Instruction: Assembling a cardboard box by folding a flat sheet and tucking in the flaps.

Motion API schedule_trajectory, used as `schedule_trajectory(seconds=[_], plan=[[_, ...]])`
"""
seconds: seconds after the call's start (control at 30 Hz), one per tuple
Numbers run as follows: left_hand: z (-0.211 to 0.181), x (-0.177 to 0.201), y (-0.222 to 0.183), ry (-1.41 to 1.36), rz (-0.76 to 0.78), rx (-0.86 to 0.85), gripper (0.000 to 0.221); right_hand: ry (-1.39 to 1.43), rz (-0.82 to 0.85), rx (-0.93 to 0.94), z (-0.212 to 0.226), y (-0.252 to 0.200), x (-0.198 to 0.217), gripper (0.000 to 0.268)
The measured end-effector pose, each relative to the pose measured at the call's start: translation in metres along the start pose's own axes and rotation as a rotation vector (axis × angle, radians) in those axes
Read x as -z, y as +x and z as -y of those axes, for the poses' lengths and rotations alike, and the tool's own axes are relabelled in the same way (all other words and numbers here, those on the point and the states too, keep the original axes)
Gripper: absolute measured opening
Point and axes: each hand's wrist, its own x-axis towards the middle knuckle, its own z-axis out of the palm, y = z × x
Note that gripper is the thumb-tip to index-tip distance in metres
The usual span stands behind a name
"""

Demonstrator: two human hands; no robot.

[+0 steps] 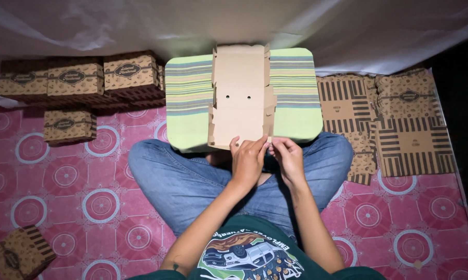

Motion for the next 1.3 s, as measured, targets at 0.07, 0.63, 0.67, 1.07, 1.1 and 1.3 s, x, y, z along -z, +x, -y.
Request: schedule_trajectory(seconds=[0.07,0.63,0.67,1.07,1.1,1.3], plan=[[-0.002,-0.001,-0.001,-0.003,-0.012,-0.003,0.028,0.066,0.024,-0.081,0.009,-0.007,-0.005,0.011],[0.004,0.102,0.042,0.064,-0.106,0.061,0.037,-0.364,-0.061,0.220,0.032,0.037,-0.004,0.036],[0.012,0.115,0.052,0.113,-0.152,0.156,0.047,-0.316,-0.015,0.181,0.037,0.043,-0.009,0.053],[0.085,0.103,0.104,-0.176,0.333,0.410,0.070,-0.388,0.228,0.221,0.037,0.072,-0.044,0.079],[0.086,0.102,0.107,-0.179,0.338,0.409,0.070,-0.390,0.223,0.219,0.044,0.073,-0.045,0.079],[0.095,0.102,0.111,-0.194,0.349,0.366,0.066,-0.587,0.367,0.224,0.054,0.095,-0.044,0.072]])
